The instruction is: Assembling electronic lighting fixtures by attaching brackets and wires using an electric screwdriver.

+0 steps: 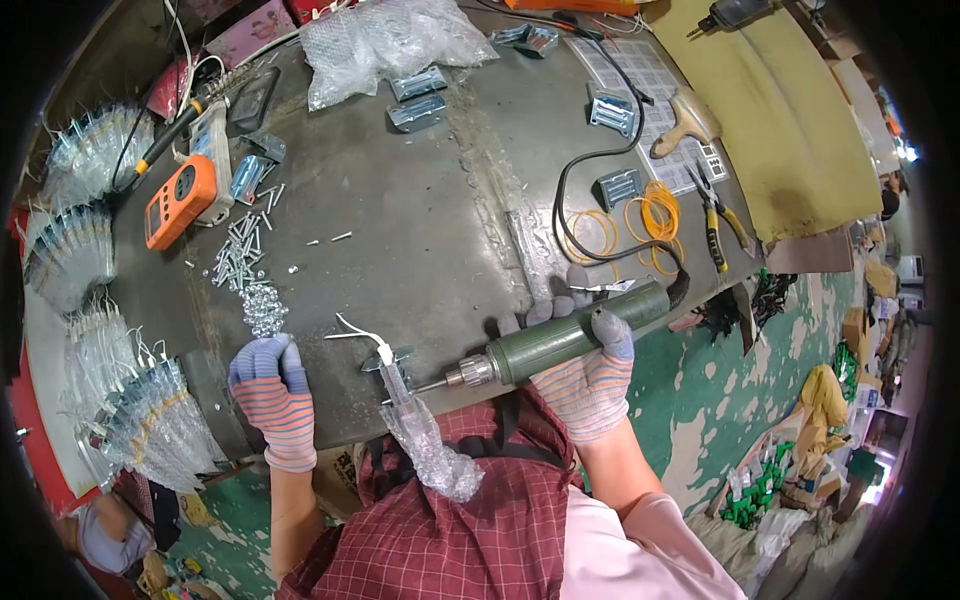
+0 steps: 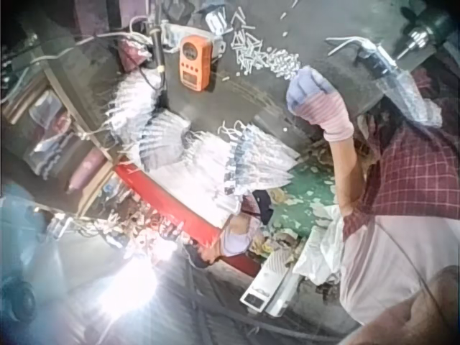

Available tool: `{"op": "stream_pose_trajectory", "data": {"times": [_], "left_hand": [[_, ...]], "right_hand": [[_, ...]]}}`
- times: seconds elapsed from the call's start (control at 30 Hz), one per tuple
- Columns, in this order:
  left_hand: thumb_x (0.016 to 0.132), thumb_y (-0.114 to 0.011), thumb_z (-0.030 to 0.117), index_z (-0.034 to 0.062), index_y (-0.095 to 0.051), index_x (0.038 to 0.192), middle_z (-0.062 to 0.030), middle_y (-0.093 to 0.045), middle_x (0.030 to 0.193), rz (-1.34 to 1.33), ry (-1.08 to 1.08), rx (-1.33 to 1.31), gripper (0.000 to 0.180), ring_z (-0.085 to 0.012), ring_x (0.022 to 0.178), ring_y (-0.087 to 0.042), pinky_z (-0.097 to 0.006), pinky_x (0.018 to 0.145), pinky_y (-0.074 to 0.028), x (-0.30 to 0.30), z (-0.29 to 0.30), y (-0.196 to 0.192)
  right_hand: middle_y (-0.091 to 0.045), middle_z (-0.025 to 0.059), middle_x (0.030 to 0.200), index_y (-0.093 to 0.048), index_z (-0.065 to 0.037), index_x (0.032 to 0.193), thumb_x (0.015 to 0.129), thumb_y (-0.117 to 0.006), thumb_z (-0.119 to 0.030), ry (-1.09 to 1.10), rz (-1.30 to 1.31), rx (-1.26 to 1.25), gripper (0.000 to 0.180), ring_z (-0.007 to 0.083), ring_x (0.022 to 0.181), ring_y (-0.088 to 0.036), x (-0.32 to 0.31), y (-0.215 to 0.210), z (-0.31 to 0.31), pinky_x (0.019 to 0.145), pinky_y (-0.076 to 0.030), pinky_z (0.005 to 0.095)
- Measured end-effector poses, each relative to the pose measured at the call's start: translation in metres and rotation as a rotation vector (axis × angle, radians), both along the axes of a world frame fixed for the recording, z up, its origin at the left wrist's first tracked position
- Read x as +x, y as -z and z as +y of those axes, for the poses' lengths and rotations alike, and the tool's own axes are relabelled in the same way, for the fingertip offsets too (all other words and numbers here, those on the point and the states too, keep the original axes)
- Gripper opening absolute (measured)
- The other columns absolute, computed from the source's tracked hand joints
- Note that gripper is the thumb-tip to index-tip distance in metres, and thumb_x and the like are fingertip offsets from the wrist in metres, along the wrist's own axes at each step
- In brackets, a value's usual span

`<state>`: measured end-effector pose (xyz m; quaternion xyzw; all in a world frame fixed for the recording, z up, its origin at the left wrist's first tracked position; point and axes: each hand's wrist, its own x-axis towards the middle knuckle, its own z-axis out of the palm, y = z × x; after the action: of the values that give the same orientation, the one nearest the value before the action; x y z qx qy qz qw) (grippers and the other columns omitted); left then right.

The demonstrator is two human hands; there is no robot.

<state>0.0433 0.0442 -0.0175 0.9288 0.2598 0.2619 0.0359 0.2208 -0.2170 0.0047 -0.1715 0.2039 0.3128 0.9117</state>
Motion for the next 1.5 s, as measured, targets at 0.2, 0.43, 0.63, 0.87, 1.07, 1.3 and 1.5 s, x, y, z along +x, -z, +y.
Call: {"op": "stream_pose_trajectory", "data": {"times": [0.2,0.43,0.63,0.87,1.07,1.3,1.5], "left_hand": [[0.084,-0.068,0.009,0.0098,-0.065,0.096,-0.008,-0.063,0.096,0.02,-0.044,-0.082,0.013,-0.0283,0.089,-0.058,-0.042,0.081,-0.046,-0.004,-0.002,-0.004],[0.091,-0.062,0.01,0.0066,-0.062,0.103,-0.0087,-0.063,0.093,0.179,0.067,-0.044,0.013,-0.0245,0.084,-0.061,-0.039,0.077,-0.048,0.003,0.003,-0.016],[0.094,-0.061,0.007,0.004,-0.057,0.11,-0.0042,-0.065,0.097,-0.501,0.068,-1.694,0.017,-0.0082,0.081,-0.058,-0.023,0.075,-0.048,-0.016,-0.083,-0.024],[0.092,-0.064,0.009,0.0052,-0.06,0.105,-0.0001,-0.062,0.097,-0.506,0.001,-1.683,0.014,-0.0053,0.084,-0.051,-0.022,0.076,-0.043,-0.02,-0.097,-0.01],[0.091,-0.066,0.009,0.004,-0.06,0.103,-0.0008,-0.062,0.095,-0.461,-0.003,-1.54,0.014,-0.0058,0.081,-0.051,-0.022,0.074,-0.043,-0.018,-0.098,-0.011],[0.09,-0.068,0.01,0.0036,-0.061,0.101,-0.0015,-0.063,0.096,-0.495,-0.059,-1.573,0.014,-0.0061,0.08,-0.052,-0.021,0.072,-0.043,-0.014,-0.101,-0.012],[0.088,-0.069,0.006,0.0032,-0.061,0.101,-0.003,-0.062,0.099,-0.537,-0.089,-1.503,0.016,-0.008,0.083,-0.054,-0.023,0.075,-0.046,-0.015,-0.108,-0.007]], "right_hand": [[-0.067,0.0051,0.107,-0.058,-0.014,0.127,0.076,-0.071,-0.016,-0.006,-0.001,-0.022,0.053,0.0253,0.099,-0.063,-0.001,-0.005,0.002,0.111,-0.033,0.0587],[-0.068,0.0048,0.098,-0.059,-0.013,0.123,0.077,-0.07,-0.016,0.007,-0.013,-0.029,0.047,0.0261,0.099,-0.063,0.0,-0.006,0.004,0.111,-0.034,0.0583],[-0.068,0.0045,0.095,-0.062,-0.012,0.112,0.079,-0.068,-0.016,-0.003,-0.018,0.025,0.034,0.0271,0.099,-0.063,-0.003,-0.004,0.005,0.111,-0.032,0.0583],[-0.068,0.005,0.094,-0.061,-0.014,0.113,0.08,-0.067,-0.015,-0.023,-0.025,0.034,0.034,0.0258,0.1,-0.062,-0.003,-0.008,0.006,0.113,-0.031,0.0576],[-0.068,0.0067,0.095,-0.06,-0.014,0.115,0.078,-0.068,-0.013,-0.009,-0.043,0.046,0.038,0.026,0.1,-0.063,-0.007,-0.004,0.005,0.114,-0.03,0.0573],[-0.065,0.0026,0.091,-0.061,-0.013,0.112,0.077,-0.07,-0.018,-0.014,-0.089,-0.048,0.037,0.0223,0.095,-0.063,-0.008,-0.005,0.007,0.112,-0.035,0.0536],[-0.066,0.0015,0.092,-0.061,-0.012,0.115,0.076,-0.071,-0.019,-0.02,-0.083,-0.019,0.04,0.0219,0.096,-0.063,-0.009,-0.006,0.01,0.112,-0.034,0.0534]]}}
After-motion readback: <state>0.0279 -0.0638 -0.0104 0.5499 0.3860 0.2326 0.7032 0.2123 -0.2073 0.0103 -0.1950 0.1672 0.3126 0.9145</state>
